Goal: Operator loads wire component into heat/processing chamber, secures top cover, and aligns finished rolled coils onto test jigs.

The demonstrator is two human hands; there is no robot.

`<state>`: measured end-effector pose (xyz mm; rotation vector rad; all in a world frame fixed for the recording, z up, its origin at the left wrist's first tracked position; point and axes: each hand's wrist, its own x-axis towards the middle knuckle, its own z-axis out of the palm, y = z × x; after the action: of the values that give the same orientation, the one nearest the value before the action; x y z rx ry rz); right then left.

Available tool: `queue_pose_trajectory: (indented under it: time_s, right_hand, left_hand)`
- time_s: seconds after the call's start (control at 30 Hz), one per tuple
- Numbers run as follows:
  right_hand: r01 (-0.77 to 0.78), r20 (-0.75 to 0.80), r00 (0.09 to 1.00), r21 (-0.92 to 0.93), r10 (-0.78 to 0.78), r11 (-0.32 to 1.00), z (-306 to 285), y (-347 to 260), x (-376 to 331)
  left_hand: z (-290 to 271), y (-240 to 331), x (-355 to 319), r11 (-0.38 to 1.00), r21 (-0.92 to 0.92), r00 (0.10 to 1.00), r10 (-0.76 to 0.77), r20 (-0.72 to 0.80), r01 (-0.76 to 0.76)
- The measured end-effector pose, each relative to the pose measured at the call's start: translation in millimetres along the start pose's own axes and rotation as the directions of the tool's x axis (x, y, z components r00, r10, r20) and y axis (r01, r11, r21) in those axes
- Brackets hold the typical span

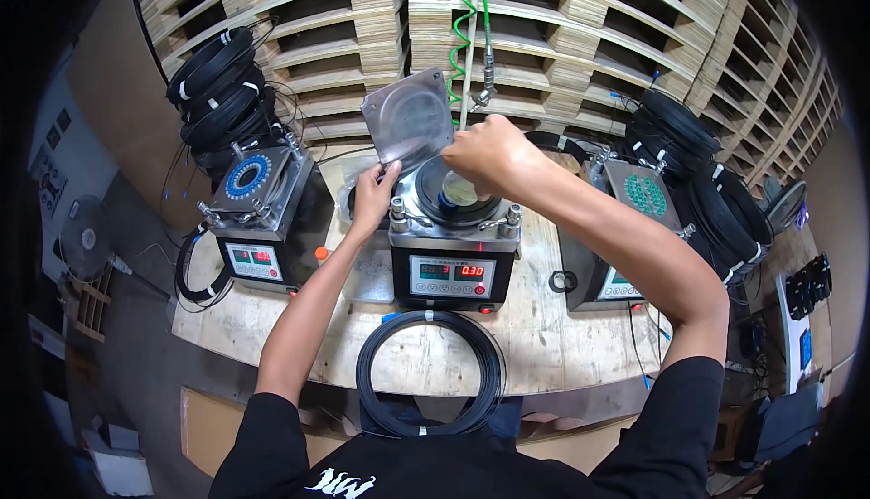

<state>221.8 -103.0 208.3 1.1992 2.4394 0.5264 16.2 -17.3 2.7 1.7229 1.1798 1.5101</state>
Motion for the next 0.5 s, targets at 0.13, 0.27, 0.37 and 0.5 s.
queue_pose_trajectory:
  time_s: [0.13, 0.27, 0.37, 0.5]
  right_hand:
    - [0.027, 0.007, 1.0, -0.048, -0.027, 0.998, -15.5, -5.6, 31.5]
    - [0.043, -0.001, 0.999, -0.093, -0.043, 0.995, -12.8, 5.5, 66.3]
    - [-0.026, 0.055, 0.998, -0.032, 0.028, 0.999, -9.2, 22.1, 79.3]
    - [-0.075, 0.054, 0.996, 0.001, 0.074, 0.997, 12.6, 52.7, 68.7]
  left_hand:
    - [0.3, -0.4, -0.3, 1.0, -0.003, 1.0, -0.016, 0.011, 0.016]
    - [1.5, -3.6, 0.2, 1.0, -0.007, 1.0, -0.011, 0.005, 0.011]
    - [1.6, 0.4, 0.6, 0.998, 0.041, 0.998, -0.046, 0.043, 0.044]
    - [3.8, 0.5, -0.3, 0.999, -0.038, 1.0, 0.0, 0.004, 0.0]
